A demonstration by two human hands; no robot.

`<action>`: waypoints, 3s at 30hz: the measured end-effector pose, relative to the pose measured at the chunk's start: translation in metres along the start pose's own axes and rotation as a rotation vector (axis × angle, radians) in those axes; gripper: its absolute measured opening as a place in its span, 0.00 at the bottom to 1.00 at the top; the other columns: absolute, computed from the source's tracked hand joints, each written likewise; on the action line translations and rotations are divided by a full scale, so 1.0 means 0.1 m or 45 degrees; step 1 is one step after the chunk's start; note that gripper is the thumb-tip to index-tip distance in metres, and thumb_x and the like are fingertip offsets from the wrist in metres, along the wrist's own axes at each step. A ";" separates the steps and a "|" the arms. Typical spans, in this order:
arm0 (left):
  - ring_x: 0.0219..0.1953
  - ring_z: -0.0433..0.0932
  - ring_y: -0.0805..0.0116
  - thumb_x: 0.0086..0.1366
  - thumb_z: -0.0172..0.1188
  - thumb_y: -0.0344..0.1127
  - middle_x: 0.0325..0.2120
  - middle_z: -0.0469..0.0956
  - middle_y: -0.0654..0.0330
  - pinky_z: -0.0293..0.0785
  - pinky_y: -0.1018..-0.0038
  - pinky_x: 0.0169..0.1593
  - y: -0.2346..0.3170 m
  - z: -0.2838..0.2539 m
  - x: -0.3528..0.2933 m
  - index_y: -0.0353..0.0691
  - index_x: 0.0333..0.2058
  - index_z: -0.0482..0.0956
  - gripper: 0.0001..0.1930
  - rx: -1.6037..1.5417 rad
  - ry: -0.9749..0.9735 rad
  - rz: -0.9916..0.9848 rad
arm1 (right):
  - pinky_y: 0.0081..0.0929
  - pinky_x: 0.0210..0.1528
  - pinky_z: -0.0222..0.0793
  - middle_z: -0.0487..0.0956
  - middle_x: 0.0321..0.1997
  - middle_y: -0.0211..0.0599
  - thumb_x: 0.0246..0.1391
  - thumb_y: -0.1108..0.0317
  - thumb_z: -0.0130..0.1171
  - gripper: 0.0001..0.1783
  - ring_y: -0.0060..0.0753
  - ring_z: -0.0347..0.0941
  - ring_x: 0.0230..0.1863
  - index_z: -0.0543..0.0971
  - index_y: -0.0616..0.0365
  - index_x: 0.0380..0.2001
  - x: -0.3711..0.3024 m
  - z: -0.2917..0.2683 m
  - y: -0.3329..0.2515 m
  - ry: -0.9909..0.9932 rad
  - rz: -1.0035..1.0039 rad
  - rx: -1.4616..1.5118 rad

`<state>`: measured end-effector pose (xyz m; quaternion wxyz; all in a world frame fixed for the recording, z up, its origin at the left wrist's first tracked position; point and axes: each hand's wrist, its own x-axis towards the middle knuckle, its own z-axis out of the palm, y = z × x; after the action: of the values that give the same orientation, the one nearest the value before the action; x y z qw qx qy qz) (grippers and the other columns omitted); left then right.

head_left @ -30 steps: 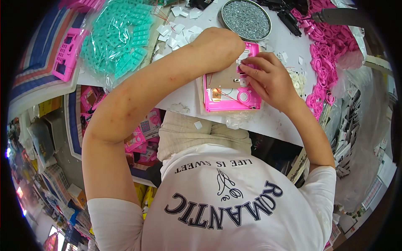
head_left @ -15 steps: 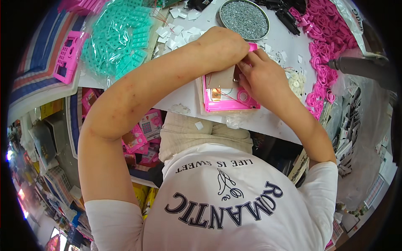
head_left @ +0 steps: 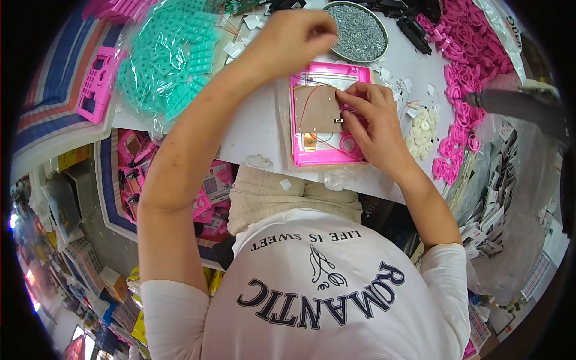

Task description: Packaging toy components into pink plastic frames and using a heat gun to seal or finish the assembly.

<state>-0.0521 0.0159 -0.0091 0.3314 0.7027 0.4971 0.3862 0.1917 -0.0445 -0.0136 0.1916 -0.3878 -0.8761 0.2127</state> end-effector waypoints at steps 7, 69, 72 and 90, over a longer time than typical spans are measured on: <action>0.35 0.79 0.79 0.68 0.63 0.34 0.34 0.83 0.65 0.75 0.78 0.42 -0.17 -0.05 -0.26 0.34 0.42 0.82 0.10 -0.042 0.124 -0.214 | 0.39 0.57 0.70 0.79 0.49 0.41 0.55 0.73 0.62 0.18 0.49 0.71 0.52 0.82 0.60 0.50 -0.02 -0.08 0.07 0.064 -0.027 0.118; 0.39 0.80 0.67 0.62 0.65 0.35 0.31 0.85 0.67 0.58 0.59 0.56 0.21 0.34 -0.57 0.49 0.38 0.87 0.07 0.373 0.203 0.122 | 0.36 0.41 0.76 0.83 0.39 0.41 0.53 0.69 0.66 0.10 0.44 0.79 0.40 0.85 0.60 0.38 0.28 -0.35 -0.03 0.136 -0.032 0.186; 0.38 0.81 0.67 0.61 0.65 0.35 0.29 0.85 0.65 0.58 0.60 0.56 0.31 0.40 -0.58 0.47 0.36 0.87 0.06 0.336 0.253 0.082 | 0.34 0.37 0.76 0.84 0.35 0.42 0.55 0.68 0.66 0.10 0.45 0.80 0.33 0.84 0.61 0.39 0.37 -0.08 -0.01 0.237 0.147 0.480; 0.37 0.79 0.69 0.59 0.68 0.33 0.30 0.84 0.69 0.58 0.62 0.55 0.21 0.32 -0.70 0.48 0.35 0.86 0.05 0.408 0.198 0.335 | 0.29 0.41 0.75 0.82 0.41 0.40 0.61 0.70 0.59 0.24 0.30 0.77 0.40 0.76 0.62 0.61 0.66 -0.41 0.63 0.466 0.123 -0.055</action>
<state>-0.0290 -0.0598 -0.0217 0.1229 0.7734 0.4802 0.3950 0.2087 0.0536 -0.0009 0.3289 -0.4656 -0.8115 0.1288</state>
